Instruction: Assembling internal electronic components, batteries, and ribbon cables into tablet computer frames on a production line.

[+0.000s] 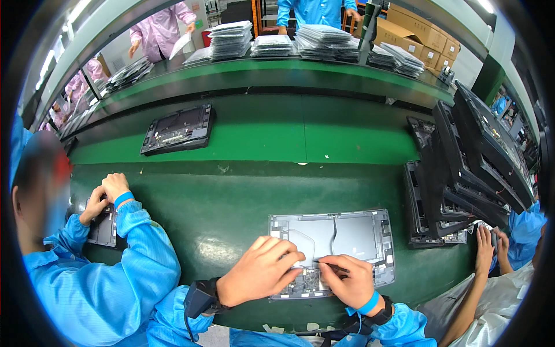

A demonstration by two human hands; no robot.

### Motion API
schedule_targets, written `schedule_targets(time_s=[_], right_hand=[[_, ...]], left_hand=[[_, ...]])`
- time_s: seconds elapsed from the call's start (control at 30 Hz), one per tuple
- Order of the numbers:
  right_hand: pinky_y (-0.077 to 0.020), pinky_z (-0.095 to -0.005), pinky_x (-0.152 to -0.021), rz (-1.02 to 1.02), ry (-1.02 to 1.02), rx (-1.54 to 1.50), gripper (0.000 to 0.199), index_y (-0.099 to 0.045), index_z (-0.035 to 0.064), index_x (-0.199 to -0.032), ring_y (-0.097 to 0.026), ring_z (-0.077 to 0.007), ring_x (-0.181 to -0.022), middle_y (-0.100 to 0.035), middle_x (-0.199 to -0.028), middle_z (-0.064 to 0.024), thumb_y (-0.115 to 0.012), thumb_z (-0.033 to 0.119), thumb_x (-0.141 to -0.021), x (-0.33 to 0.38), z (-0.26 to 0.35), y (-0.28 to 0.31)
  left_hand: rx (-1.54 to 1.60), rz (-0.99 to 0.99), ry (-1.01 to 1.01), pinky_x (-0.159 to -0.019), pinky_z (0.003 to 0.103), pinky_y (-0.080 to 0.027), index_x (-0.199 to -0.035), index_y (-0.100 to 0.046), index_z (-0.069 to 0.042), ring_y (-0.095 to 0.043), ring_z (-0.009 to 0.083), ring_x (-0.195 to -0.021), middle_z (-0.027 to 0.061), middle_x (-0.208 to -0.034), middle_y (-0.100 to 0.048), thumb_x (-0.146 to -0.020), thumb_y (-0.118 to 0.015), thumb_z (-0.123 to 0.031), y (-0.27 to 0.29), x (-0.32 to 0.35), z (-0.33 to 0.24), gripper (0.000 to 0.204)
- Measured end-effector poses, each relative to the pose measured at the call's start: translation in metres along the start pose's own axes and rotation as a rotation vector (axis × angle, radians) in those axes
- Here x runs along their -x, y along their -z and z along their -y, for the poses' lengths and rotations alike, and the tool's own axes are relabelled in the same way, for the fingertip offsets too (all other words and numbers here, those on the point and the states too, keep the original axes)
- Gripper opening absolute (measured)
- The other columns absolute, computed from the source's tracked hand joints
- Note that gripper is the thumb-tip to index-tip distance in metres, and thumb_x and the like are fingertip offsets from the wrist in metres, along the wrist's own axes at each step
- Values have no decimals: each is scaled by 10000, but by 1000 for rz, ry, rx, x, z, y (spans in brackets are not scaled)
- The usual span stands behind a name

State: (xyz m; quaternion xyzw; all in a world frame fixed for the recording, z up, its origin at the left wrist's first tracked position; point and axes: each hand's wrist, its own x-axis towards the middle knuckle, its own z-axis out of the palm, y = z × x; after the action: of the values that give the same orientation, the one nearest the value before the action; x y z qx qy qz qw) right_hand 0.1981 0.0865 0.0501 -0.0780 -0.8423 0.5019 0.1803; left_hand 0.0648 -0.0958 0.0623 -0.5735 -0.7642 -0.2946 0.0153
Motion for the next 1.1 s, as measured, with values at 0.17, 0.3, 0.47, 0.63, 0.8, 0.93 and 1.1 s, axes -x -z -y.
schedule_targets(time_s=[0.17, 0.3, 0.47, 0.63, 0.8, 0.93, 1.1], right_hand=[[-544, -270, -552, 52, 78, 38, 139, -740, 19, -974, -684, -146, -607, -710, -790, -90, -749, 20, -835, 1, -2, 4], [-545, -300, -549, 124, 213, 84, 151, -737, 30, -956, -683, -204, -605, -706, -792, -92, -752, 12, -806, -1, -2, 1], [-539, -317, -536, 65, 236, 194, 142, -732, 32, -922, -675, -229, -593, -695, -770, -87, -752, 14, -783, 0, -3, -3], [-518, -329, -502, 66, 265, 299, 117, -712, 37, -886, -650, -235, -541, -668, -723, -81, -730, 14, -773, -4, 12, -1], [-539, -393, -538, 147, 129, 322, 70, -661, 35, -864, -646, -307, -576, -666, -760, -123, -680, 93, -830, -12, 8, -3], [-538, -394, -563, 161, 68, 222, 67, -660, 25, -863, -655, -322, -604, -669, -762, -134, -668, 82, -830, -16, 4, -3], [-526, -368, -606, 220, -179, 35, 85, -664, 6, -869, -661, -304, -634, -675, -777, -151, -621, 77, -855, -16, 4, 1]], left_hand=[[9, 103, -34, -803, 370, -408, -960, -606, -79, -531, 242, -913, 56, -930, -519, -906, -667, -199, -13, 0, 4, 145], [13, 93, -26, -814, 372, -397, -950, -602, -77, -520, 250, -907, 59, -932, -509, -911, -663, -190, -17, 2, 2, 134], [12, 106, -15, -834, 372, -394, -967, -614, -86, -513, 251, -920, 51, -954, -518, -911, -676, -198, -22, 4, 4, 140], [35, 102, -33, -842, 366, -396, -992, -639, -108, -512, 238, -934, 33, -971, -528, -903, -689, -199, -17, 7, 5, 137], [135, 99, 83, -839, 365, -389, -1004, -647, -127, -515, 234, -962, 38, -994, -537, -896, -695, -181, -16, 6, 7, 130], [169, 115, 172, -824, 377, -371, -1042, -634, -132, -517, 249, -971, 52, -1028, -530, -876, -692, -147, -10, -4, 1, 176], [287, 143, 137, -839, 386, -378, -1060, -633, -129, -531, 266, -1000, 64, -1051, -534, -840, -717, -112, -7, -9, 12, 236]])
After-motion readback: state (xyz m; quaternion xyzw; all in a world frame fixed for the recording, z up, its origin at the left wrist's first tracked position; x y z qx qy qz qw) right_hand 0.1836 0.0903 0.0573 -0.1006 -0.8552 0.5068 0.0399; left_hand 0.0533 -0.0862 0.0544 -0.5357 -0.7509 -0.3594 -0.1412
